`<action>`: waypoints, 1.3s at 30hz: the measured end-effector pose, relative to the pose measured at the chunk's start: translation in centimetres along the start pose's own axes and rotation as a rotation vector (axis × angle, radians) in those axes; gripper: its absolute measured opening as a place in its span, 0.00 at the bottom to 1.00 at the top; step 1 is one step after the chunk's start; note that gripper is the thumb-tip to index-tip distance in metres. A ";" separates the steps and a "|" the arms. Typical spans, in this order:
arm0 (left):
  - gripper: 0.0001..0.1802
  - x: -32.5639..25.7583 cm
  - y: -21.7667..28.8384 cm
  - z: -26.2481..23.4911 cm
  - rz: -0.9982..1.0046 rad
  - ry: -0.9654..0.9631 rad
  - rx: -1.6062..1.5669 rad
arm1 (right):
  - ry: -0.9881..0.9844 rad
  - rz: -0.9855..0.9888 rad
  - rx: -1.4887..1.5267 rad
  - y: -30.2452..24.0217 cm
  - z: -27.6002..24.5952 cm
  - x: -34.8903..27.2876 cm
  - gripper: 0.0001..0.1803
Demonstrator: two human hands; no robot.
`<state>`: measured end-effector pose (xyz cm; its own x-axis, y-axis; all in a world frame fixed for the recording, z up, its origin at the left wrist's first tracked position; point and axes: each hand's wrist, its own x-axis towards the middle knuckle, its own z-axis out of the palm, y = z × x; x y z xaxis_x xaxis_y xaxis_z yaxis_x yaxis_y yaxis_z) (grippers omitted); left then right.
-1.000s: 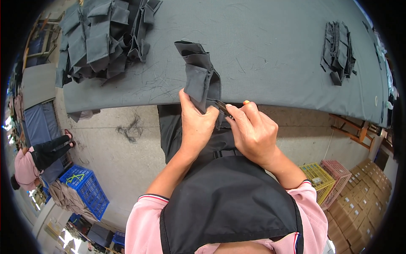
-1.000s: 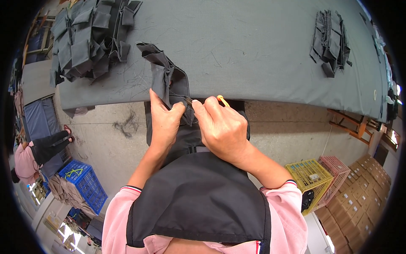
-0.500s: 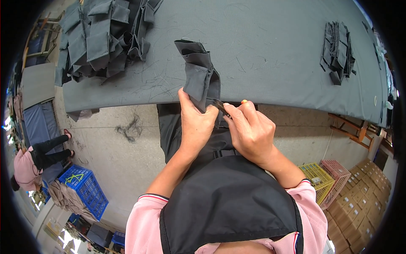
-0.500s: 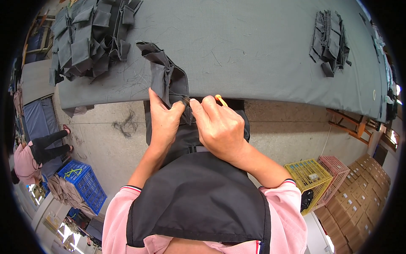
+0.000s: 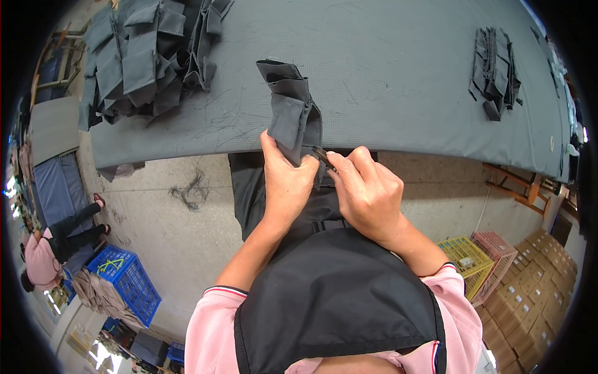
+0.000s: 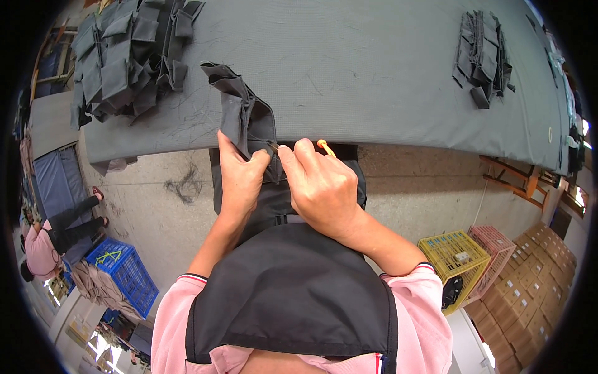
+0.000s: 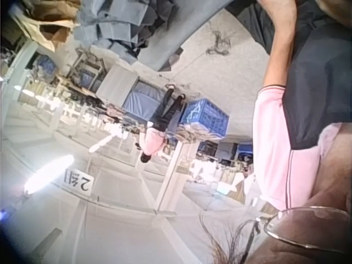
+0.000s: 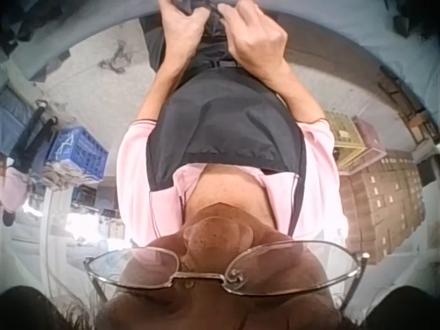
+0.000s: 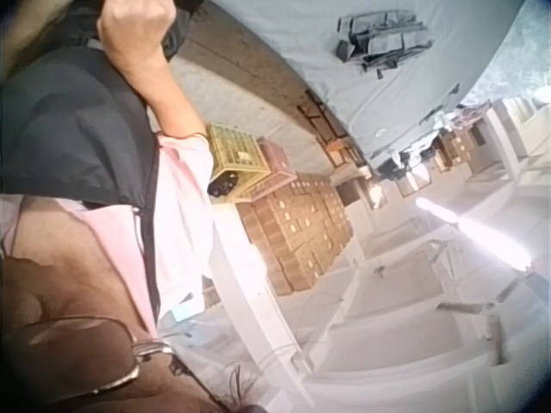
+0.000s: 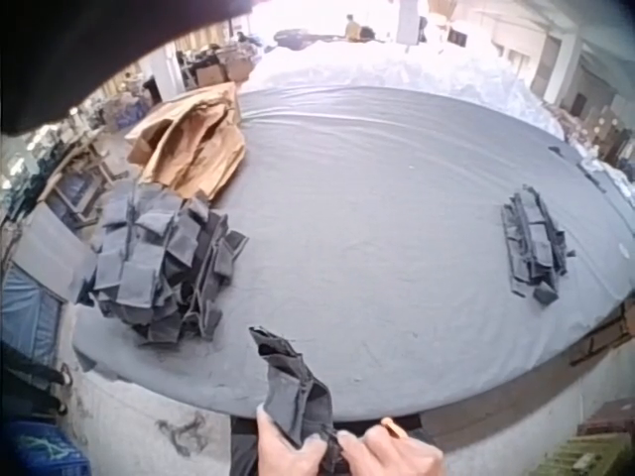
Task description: The person is trimming loose threads from black fabric strips using a pair of clippers at a factory workbench.
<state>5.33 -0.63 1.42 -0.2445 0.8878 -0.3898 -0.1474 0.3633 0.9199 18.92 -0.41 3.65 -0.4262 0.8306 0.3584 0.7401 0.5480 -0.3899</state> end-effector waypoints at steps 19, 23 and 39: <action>0.22 0.3 -0.1 -0.2 0.029 0.005 -0.066 | 0.033 0.138 0.192 0.4 -1.1 -0.1 0.17; 0.22 0.0 0.6 -0.1 -0.009 -0.019 -0.077 | -0.025 0.093 0.137 -0.1 -0.8 0.5 0.17; 0.41 1.8 0.5 -2.7 -0.097 -0.441 -0.538 | 0.209 0.482 0.912 0.3 -0.2 0.0 0.15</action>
<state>2.19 0.35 1.12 0.1889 0.9316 -0.3106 -0.6301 0.3576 0.6893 19.27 -0.26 3.68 -0.0284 0.9945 0.1008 0.0988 0.1031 -0.9897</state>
